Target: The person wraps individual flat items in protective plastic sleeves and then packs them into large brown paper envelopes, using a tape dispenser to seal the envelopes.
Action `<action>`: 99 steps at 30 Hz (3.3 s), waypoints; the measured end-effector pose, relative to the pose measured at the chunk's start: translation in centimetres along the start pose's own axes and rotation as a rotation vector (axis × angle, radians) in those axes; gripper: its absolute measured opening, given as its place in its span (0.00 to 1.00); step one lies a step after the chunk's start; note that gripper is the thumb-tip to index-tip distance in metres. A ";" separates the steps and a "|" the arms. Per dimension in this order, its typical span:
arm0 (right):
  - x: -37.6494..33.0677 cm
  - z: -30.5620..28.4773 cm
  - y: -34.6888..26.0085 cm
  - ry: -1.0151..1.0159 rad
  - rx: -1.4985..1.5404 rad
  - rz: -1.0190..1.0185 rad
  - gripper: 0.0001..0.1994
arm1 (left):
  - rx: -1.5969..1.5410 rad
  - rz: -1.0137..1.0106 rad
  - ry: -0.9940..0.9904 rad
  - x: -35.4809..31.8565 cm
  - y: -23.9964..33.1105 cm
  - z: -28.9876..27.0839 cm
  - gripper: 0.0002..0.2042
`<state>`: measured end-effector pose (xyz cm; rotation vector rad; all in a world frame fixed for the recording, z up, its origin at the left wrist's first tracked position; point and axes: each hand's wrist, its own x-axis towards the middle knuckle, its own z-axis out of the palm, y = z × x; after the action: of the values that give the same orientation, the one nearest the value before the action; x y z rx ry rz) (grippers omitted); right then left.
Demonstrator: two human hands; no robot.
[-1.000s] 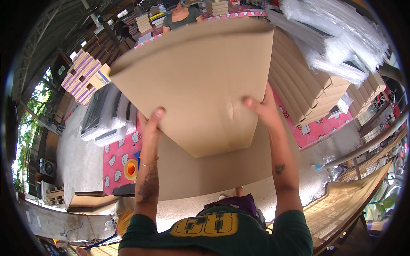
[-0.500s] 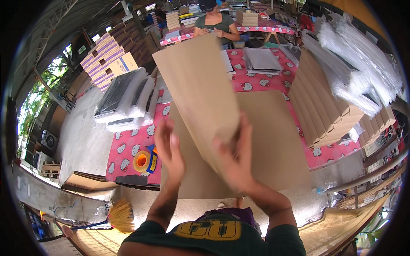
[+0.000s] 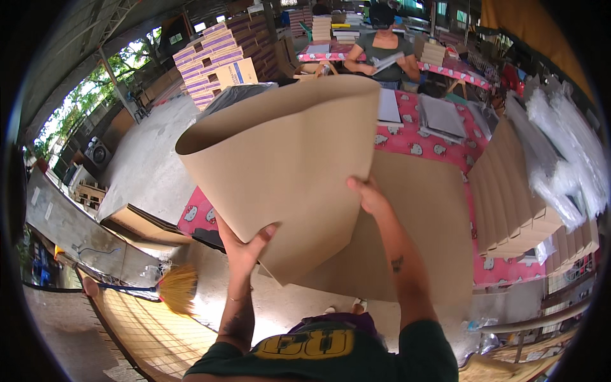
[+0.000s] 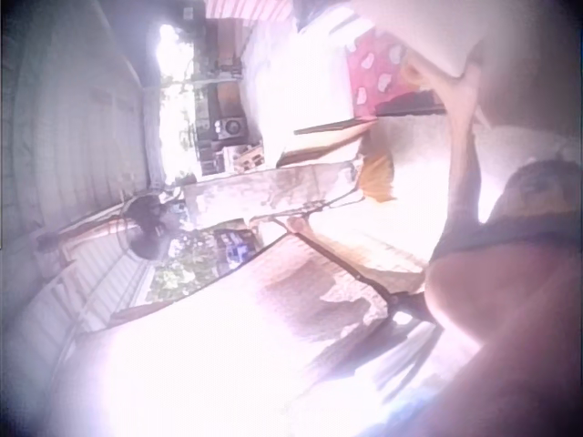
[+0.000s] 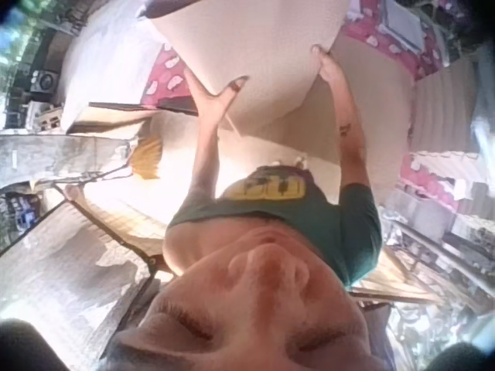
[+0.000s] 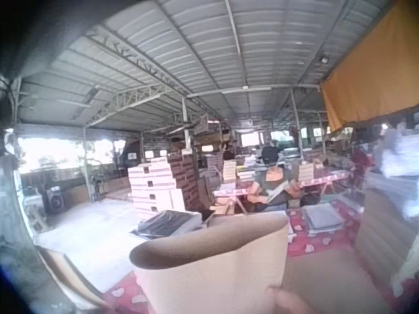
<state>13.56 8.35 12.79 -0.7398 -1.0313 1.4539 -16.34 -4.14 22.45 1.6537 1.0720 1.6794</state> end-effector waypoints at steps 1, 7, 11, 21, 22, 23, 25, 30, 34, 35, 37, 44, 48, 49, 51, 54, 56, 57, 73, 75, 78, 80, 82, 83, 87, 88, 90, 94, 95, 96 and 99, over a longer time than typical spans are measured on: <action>-1.1 0.4 0.2 0.070 -0.019 -0.075 0.48 | -0.080 -0.002 -0.055 0.8 -0.3 -0.7 0.40; -8.5 3.1 -7.8 0.395 -0.119 -0.333 0.46 | -0.431 -0.124 -0.294 6.9 -0.2 2.5 0.35; -11.7 -0.6 -9.1 0.489 -0.260 -0.408 0.43 | -0.503 -0.228 -0.518 7.7 -2.4 7.0 0.37; -13.8 -7.6 -11.1 0.372 -0.052 -0.686 0.46 | -0.774 -0.242 -0.382 8.3 -7.8 10.0 0.47; -13.2 -7.9 -11.5 0.505 -0.149 -0.706 0.45 | -0.782 -0.279 -0.321 8.3 -7.5 10.6 0.48; -12.8 -7.5 -11.2 0.624 -0.232 -0.712 0.45 | -0.666 -0.347 -0.244 7.0 -8.7 12.1 0.50; -11.7 -8.0 -7.7 0.646 -0.182 -0.508 0.43 | -0.629 -0.427 -0.209 6.5 -12.0 14.7 0.48; -10.2 -4.7 -10.3 0.334 0.075 -0.463 0.41 | -0.720 -0.546 -0.367 8.1 -12.2 11.6 0.37; -10.4 -9.6 -9.2 0.613 -0.340 -0.306 0.42 | -0.549 -0.611 -0.323 7.9 -11.1 14.2 0.28; -10.8 -9.9 -8.6 0.566 -0.326 -0.330 0.41 | -0.617 -0.594 -0.346 7.6 -11.0 13.4 0.29; -12.1 -7.6 -8.9 0.413 -0.162 -0.452 0.37 | -0.760 -0.522 -0.387 8.6 -10.8 11.3 0.30; -16.2 -3.8 -13.4 0.307 -0.554 -0.178 0.46 | -0.237 -0.279 -0.811 8.8 -5.0 8.4 0.36; -14.2 -3.9 -15.5 0.306 -0.543 -0.304 0.41 | -0.186 -0.195 -0.799 11.5 -4.0 10.5 0.33; -13.2 -4.6 -16.1 0.304 -0.533 -0.276 0.41 | -0.210 -0.213 -0.780 12.6 -4.3 11.7 0.33; -11.3 -6.6 -17.6 0.324 -0.566 -0.264 0.41 | -0.247 -0.205 -0.777 14.9 -4.6 14.4 0.33; -9.3 -9.7 -19.1 0.376 -0.696 -0.292 0.42 | -0.263 -0.145 -0.825 17.6 -4.8 18.1 0.34; -8.8 -11.1 -20.1 0.389 -0.802 -0.304 0.42 | -0.257 -0.115 -0.851 18.7 -5.2 19.9 0.34; -8.8 -11.9 -20.1 0.392 -0.823 -0.335 0.41 | -0.212 -0.118 -0.869 18.9 -5.6 20.6 0.33; -23.2 -16.3 2.9 0.263 -1.599 -0.105 0.24 | 0.348 0.500 -1.018 0.6 -25.5 17.0 0.29; -23.2 -15.8 3.5 0.341 -1.556 -0.171 0.23 | 0.482 0.590 -1.118 0.3 -24.1 16.1 0.29; -22.6 -10.1 3.7 0.425 -1.508 -0.124 0.21 | 0.570 0.586 -1.084 1.7 -22.2 16.6 0.26; -22.5 -6.4 6.2 0.199 -1.456 0.003 0.21 | 0.478 0.458 -1.048 0.9 -20.9 19.3 0.26; -24.2 -0.3 10.9 -0.189 -1.313 0.136 0.23 | 0.558 0.472 -1.000 -0.4 -20.8 21.1 0.26; -24.7 2.8 11.7 -0.314 -1.246 0.184 0.24 | 0.594 0.480 -0.976 -1.1 -20.9 21.6 0.26; -23.9 4.8 15.6 -0.014 -1.536 -0.186 0.32 | 0.714 0.431 -0.997 -2.2 -22.6 21.5 0.27; -23.2 4.7 16.8 0.027 -1.543 -0.092 0.33 | 0.714 0.408 -1.014 -2.0 -22.4 21.8 0.26; -21.0 5.5 17.5 0.099 -1.539 0.107 0.36 | 0.718 0.331 -1.102 -1.3 -21.7 21.9 0.25; -17.4 7.8 18.8 0.250 -1.491 0.076 0.39 | 0.714 0.175 -1.218 2.0 -21.3 21.9 0.24; -16.6 8.1 19.7 0.297 -1.397 0.088 0.40 | 0.703 0.144 -1.211 2.0 -21.6 21.6 0.24; -15.9 7.6 20.8 0.359 -1.319 0.095 0.41 | 0.694 0.145 -1.221 2.0 -21.5 22.1 0.24; -14.0 8.5 23.2 0.621 -1.260 -0.013 0.40 | 0.695 0.141 -1.255 2.1 -21.4 21.9 0.25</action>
<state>-1.84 -6.20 -6.15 -1.9005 -1.3617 0.3186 1.86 12.62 4.24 2.6096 0.8439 0.0187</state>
